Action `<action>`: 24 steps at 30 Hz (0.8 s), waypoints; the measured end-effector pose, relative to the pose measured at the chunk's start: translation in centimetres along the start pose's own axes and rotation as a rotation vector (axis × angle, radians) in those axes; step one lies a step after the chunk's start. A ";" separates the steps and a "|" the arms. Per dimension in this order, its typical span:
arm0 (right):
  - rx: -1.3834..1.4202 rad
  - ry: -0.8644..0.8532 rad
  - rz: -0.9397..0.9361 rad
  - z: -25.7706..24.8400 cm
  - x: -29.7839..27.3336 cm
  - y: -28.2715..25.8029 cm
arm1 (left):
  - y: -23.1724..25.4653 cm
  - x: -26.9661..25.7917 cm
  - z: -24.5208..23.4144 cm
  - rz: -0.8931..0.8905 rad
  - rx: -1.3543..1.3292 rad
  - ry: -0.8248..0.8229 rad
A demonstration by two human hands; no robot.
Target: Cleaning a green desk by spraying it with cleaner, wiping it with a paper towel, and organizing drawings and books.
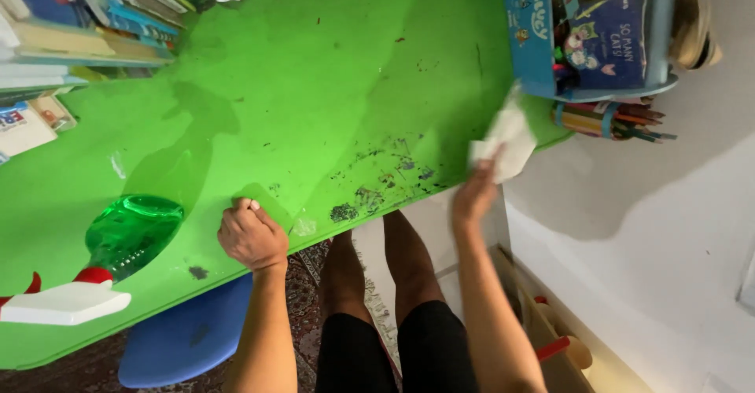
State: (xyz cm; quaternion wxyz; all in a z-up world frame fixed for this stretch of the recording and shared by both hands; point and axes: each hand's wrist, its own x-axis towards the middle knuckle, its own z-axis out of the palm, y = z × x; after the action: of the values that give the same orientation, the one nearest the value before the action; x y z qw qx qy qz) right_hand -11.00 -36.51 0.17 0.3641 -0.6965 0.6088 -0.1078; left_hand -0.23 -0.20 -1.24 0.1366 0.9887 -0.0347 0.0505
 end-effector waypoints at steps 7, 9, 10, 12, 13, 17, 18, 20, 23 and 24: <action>0.818 -0.264 0.145 10.2 -14.7 -10.3 | 0.2 0.3 -0.5 -0.025 -0.030 -0.003; 0.781 -0.479 0.289 12.5 -18.5 -9.5 | 0.0 0.2 -0.5 -0.017 -0.012 0.013; 0.779 -0.500 0.289 12.7 -18.8 -7.4 | -0.4 -0.2 0.1 -0.032 0.000 0.022; 0.432 -0.580 0.038 13.3 -19.7 -3.3 | -1.5 -0.8 1.2 0.002 0.004 0.000; 0.433 -0.603 0.036 10.9 -17.8 -7.9 | -1.4 -0.8 1.2 -0.012 0.020 0.008; 0.777 -0.409 0.121 -0.8 -12.5 -15.9 | -1.5 -0.8 1.0 -0.061 -0.008 -0.067; 0.860 -0.361 -0.077 -3.1 -10.5 -15.7 | -1.2 -0.9 1.0 -0.064 -0.022 -0.071; 0.530 -0.103 -0.227 -6.7 -7.8 -12.7 | -1.0 -0.3 0.1 -0.055 -0.048 -0.036; 0.276 0.094 -0.371 -9.5 -3.3 -6.4 | -0.7 0.4 -1.0 -0.044 -0.078 -0.005; 0.355 0.039 -0.365 -10.1 -1.8 -4.0 | -0.6 0.6 -1.2 -0.039 -0.087 -0.012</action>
State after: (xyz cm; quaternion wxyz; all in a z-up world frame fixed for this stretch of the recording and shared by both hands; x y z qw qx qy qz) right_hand -14.38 -38.72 10.43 0.4433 -0.7179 0.4513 -0.2905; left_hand 0.32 0.64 -0.14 0.1803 0.9826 -0.0185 0.0405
